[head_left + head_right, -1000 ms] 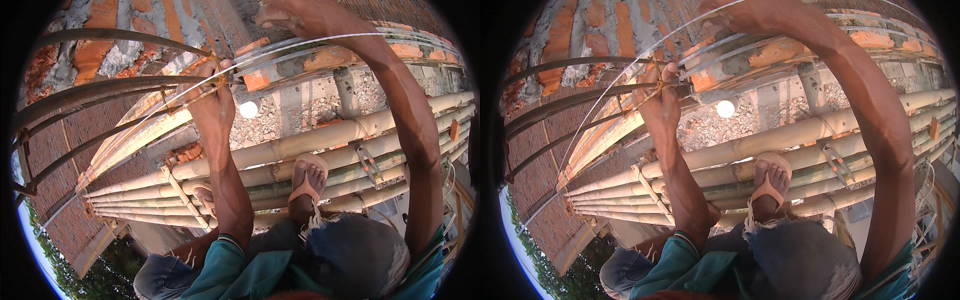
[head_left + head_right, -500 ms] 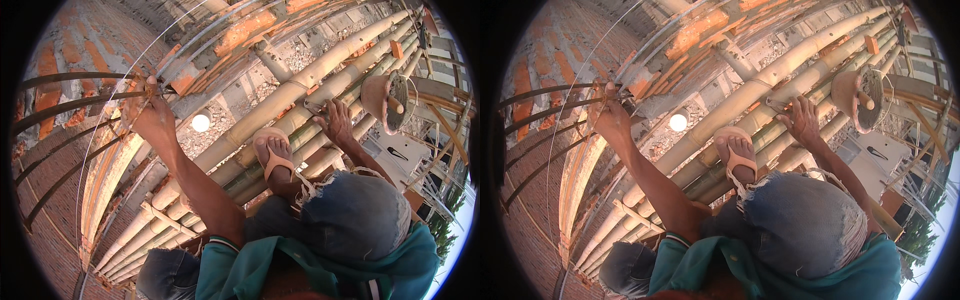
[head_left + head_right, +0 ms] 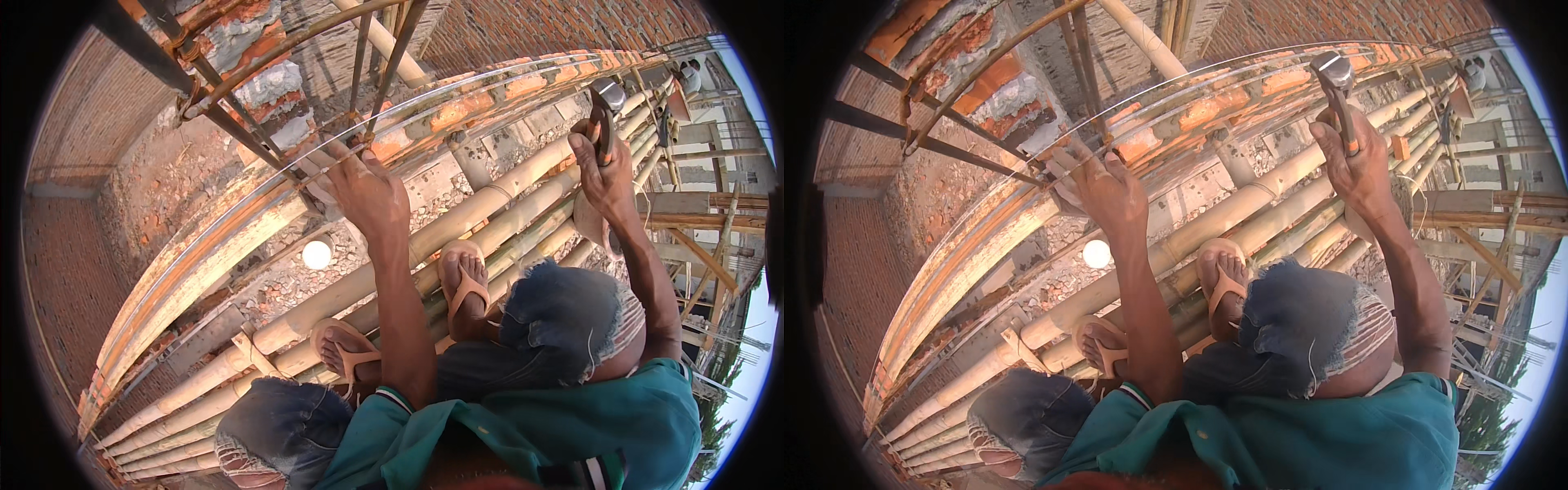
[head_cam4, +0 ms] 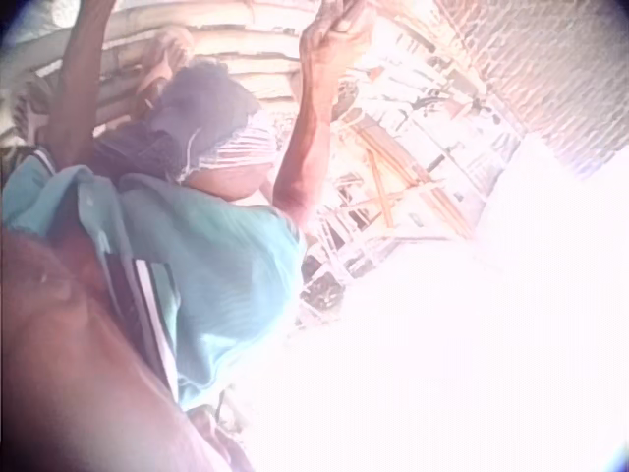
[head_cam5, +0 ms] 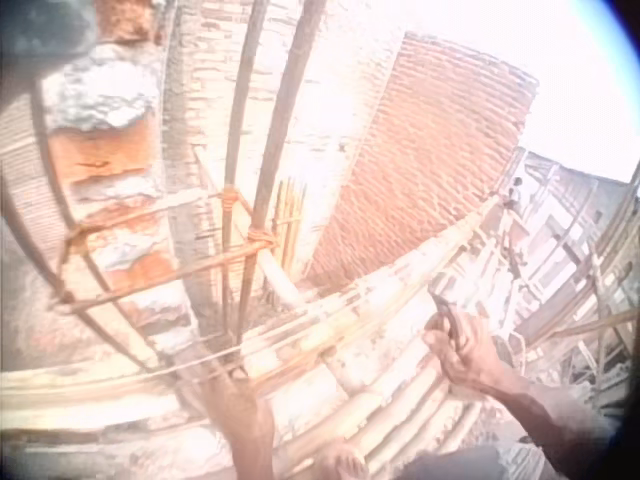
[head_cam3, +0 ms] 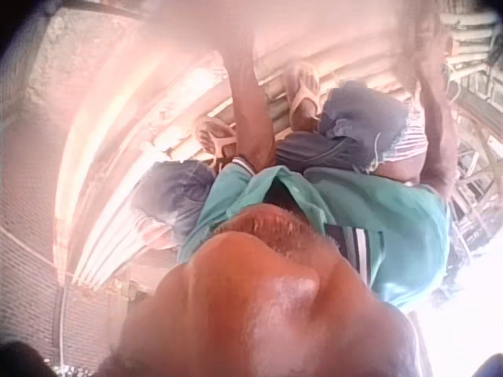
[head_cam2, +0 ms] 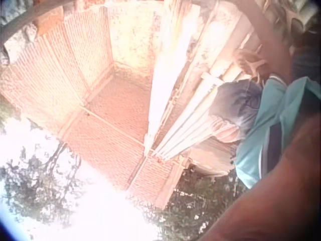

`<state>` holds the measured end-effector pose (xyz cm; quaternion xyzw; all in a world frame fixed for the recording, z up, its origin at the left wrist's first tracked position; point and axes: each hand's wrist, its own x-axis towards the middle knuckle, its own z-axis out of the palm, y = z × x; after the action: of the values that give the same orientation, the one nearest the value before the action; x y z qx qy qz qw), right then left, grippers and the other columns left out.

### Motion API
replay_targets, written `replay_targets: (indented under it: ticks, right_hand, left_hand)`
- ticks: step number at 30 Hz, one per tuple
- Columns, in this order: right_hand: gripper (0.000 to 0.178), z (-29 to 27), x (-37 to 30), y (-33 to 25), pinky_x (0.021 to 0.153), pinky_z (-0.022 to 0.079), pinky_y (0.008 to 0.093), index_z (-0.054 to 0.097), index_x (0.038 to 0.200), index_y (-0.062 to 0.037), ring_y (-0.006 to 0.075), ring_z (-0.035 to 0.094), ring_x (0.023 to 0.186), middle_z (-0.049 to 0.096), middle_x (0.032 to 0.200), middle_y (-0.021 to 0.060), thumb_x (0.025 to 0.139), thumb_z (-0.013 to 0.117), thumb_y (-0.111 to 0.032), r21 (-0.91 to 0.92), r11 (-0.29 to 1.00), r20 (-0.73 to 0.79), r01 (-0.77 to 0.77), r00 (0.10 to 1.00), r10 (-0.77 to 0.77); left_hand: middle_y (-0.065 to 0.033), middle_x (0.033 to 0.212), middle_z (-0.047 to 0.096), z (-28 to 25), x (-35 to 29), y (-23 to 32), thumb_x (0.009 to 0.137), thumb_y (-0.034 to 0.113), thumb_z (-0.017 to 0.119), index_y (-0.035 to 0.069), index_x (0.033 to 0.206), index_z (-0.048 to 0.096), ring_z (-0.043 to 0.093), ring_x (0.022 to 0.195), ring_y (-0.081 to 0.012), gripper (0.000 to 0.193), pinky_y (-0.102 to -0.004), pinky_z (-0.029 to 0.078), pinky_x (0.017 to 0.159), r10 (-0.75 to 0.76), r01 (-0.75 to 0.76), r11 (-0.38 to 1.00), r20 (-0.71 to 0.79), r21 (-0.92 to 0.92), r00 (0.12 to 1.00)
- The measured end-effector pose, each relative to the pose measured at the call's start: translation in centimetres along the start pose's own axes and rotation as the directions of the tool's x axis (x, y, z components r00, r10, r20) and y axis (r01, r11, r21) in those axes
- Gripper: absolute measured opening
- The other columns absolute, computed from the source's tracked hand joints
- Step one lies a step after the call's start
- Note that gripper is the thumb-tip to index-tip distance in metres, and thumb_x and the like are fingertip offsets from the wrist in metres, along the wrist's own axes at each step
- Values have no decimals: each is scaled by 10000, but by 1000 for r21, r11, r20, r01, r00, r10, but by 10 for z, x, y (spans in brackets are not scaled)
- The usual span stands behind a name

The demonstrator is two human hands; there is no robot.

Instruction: The person stands on bamboo scaffolding and uses pliers to twist metal wire around bamboo poles, securing them together. The person repeatedly wraps and tightens the wire at multiple points along the structure.

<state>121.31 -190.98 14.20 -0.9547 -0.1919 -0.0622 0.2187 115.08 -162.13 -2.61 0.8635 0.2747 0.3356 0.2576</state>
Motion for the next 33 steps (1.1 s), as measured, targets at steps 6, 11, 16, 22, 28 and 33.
replay_targets:
  ticks: [6,11,16,22,28,33]
  right_hand:
    - [538,-20,181,-78,640,457,421,676,1117,-4,190,528,631,555,672,78,1011,615,-528,-379,914,264,142,964,-40]
    - [425,35,240,-112,688,511,477,658,1200,-29,322,653,750,668,807,157,1003,640,-405,-391,566,699,726,634,-331]
    - [404,95,254,-133,889,551,424,563,1375,-41,368,657,1020,651,1201,223,1003,613,-189,-105,313,731,944,287,-619]
    - [559,115,256,-140,923,557,518,514,1484,-138,425,660,1075,662,1230,232,941,640,-118,-40,265,755,963,203,-624]
    - [616,123,272,-133,1005,546,490,483,1521,-270,403,634,1167,616,1349,176,951,634,-93,-12,269,835,963,158,-528]
    - [561,140,284,-120,1098,500,492,485,1518,-262,395,605,1234,552,1455,146,991,593,-102,85,185,744,979,61,-665]
  left_hand:
    - [-259,1300,563,-10,-41,63,1032,157,555,-40,1327,518,535,1258,-346,357,-537,378,1065,-438,476,592,236,-651,867]
    - [-193,1287,655,3,-18,75,1111,300,477,-54,1480,415,704,1017,-225,516,-326,541,869,-299,606,-68,596,-792,745]
    - [-223,1355,610,14,10,77,1122,281,429,-99,1438,413,681,1138,-296,494,-364,547,940,-285,590,-356,686,-725,670]
    - [-229,1385,583,26,28,75,1116,244,412,-80,1371,474,647,1199,-361,417,-424,567,956,-339,566,-432,708,-702,619]
    - [-229,1277,638,34,28,90,1104,216,430,-23,1382,473,699,1063,-331,369,-418,580,890,-497,531,-412,671,-741,550]
    - [-205,1244,640,33,10,94,1103,262,473,-54,1418,413,720,936,-242,451,-331,590,791,-589,495,-196,505,-847,631]
